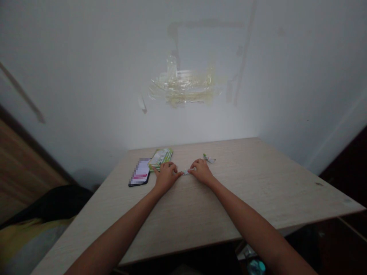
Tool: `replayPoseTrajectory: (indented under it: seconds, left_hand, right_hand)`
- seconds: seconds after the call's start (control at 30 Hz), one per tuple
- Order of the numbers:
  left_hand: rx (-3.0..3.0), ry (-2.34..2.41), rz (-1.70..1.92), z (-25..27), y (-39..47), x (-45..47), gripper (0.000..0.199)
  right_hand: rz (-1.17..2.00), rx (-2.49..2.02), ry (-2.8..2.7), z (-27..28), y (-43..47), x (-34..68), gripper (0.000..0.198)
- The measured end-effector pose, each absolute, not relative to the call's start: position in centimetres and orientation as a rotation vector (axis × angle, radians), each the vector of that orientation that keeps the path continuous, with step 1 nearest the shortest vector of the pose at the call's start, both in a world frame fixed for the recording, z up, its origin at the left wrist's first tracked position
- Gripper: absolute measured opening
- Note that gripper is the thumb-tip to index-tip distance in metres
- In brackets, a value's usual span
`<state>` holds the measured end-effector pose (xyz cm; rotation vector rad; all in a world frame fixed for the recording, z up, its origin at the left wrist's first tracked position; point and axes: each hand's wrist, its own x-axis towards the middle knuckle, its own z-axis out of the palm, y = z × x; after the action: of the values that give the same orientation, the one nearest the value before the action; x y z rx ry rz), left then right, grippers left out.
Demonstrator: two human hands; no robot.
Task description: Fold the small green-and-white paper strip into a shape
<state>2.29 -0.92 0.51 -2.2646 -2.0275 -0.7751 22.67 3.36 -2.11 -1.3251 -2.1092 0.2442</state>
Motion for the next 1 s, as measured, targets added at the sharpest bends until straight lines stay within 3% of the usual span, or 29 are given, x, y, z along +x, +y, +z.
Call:
replayPoseTrajectory:
  seconds: [0.73, 0.9, 1.0]
  left_hand:
    - [-2.299, -2.066, -0.812, 0.3, -0.6, 2.5, 0.022]
    - [-2.315, -2.014, -0.807, 0.3, -0.9, 2.4, 0.021]
    - [-2.303, -1.968, -0.797, 0.3, -1.1, 2.4, 0.02]
  right_hand:
    - [0.252, -1.474, -2.147, -1.5, 3.3, 21.6, 0.02]
    - [0.249, -1.382, -2.069, -2.0, 3.0, 21.9, 0.025]
    - [0.237, -1.223, -2.063, -1.8, 2.6, 22.2, 0.019]
